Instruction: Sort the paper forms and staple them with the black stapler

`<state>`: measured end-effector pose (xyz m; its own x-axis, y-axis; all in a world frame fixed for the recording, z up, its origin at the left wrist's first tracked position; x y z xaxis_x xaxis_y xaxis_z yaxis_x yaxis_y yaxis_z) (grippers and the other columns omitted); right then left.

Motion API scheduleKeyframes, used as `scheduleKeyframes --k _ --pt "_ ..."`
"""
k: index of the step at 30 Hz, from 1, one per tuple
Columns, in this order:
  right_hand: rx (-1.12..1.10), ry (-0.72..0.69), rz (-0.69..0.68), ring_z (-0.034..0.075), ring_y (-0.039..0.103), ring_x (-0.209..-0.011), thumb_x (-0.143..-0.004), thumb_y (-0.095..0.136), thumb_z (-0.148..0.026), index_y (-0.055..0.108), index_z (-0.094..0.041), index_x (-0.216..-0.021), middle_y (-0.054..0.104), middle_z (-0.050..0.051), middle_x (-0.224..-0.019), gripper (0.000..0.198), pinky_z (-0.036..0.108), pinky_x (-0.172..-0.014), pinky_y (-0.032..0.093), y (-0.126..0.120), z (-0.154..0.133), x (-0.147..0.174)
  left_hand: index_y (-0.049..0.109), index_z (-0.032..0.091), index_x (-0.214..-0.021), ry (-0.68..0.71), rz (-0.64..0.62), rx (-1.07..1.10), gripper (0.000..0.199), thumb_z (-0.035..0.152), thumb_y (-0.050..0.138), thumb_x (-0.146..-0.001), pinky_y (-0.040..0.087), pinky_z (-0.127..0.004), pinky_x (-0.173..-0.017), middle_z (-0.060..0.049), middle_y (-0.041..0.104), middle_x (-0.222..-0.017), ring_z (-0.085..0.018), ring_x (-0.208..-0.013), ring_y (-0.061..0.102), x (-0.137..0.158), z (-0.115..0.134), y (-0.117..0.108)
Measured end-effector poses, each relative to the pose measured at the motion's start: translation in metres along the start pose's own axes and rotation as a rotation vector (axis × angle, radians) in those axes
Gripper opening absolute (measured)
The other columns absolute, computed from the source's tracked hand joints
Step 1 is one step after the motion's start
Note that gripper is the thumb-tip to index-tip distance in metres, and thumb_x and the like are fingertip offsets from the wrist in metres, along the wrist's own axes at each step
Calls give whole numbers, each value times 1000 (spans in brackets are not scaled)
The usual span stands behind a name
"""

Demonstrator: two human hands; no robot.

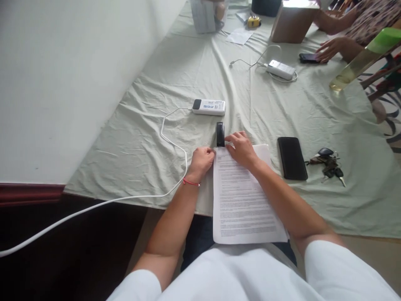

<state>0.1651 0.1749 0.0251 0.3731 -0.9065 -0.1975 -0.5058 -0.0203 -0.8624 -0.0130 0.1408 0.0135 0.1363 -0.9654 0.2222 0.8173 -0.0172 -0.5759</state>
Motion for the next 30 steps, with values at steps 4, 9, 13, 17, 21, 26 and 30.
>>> scheduleKeyframes --k 4,9,13,17,21,26,30 --pt "-19 -95 220 32 56 -139 -102 47 -21 69 -21 -138 73 13 -135 42 54 -119 46 3 -9 15 75 15 -71 15 -8 3 24 12 60 -89 41 -29 -72 -5 70 -68 -18 -68 61 1 1 -1" --pt "-64 -191 205 28 56 -146 -99 44 -11 76 -28 -127 77 5 -136 45 54 -122 44 6 -15 19 74 16 -70 11 -6 13 25 12 60 -90 41 -29 -72 -4 70 -67 -18 -69 61 3 -1 -1" --pt "-80 -183 208 26 58 -145 -99 43 -9 78 -27 -123 78 4 -134 46 54 -124 43 7 -13 18 72 16 -70 -17 -6 45 24 14 59 -91 40 -28 -69 -3 66 -64 -17 -67 61 2 -4 1" --pt "-111 -191 201 25 59 -143 -100 42 -9 79 -26 -122 78 3 -133 46 51 -122 45 5 -14 17 71 17 -71 -14 10 57 24 16 58 -92 38 -28 -67 -2 65 -63 -17 -66 60 4 -5 2" --pt "-131 -168 141 25 64 -137 -101 42 -10 79 -27 -122 78 4 -134 46 52 -121 44 1 -15 14 71 18 -73 0 19 67 24 19 57 -93 39 -29 -66 -2 66 -63 -17 -64 60 5 -6 2" --pt "-97 -199 67 25 69 -129 -102 41 -9 79 -23 -122 77 6 -136 46 49 -118 46 -9 -17 9 69 19 -74 3 50 111 24 22 56 -93 40 -28 -64 -2 67 -63 -17 -67 64 3 -10 4" --pt "-20 -239 33 25 66 -136 -101 43 -6 77 -22 -127 76 5 -139 46 51 -122 44 -13 -16 10 68 19 -74 -3 65 84 24 23 55 -93 41 -27 -65 -2 68 -65 -17 -69 66 2 -11 5"
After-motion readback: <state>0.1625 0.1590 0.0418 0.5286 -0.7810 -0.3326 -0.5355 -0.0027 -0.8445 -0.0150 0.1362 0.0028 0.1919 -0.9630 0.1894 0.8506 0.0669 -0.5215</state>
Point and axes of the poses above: each hand's wrist, its own x-axis away from the middle knuckle, its own y-axis out of the palm, z = x × y, the point moved 2 cm from there along -x, towards the middle knuckle
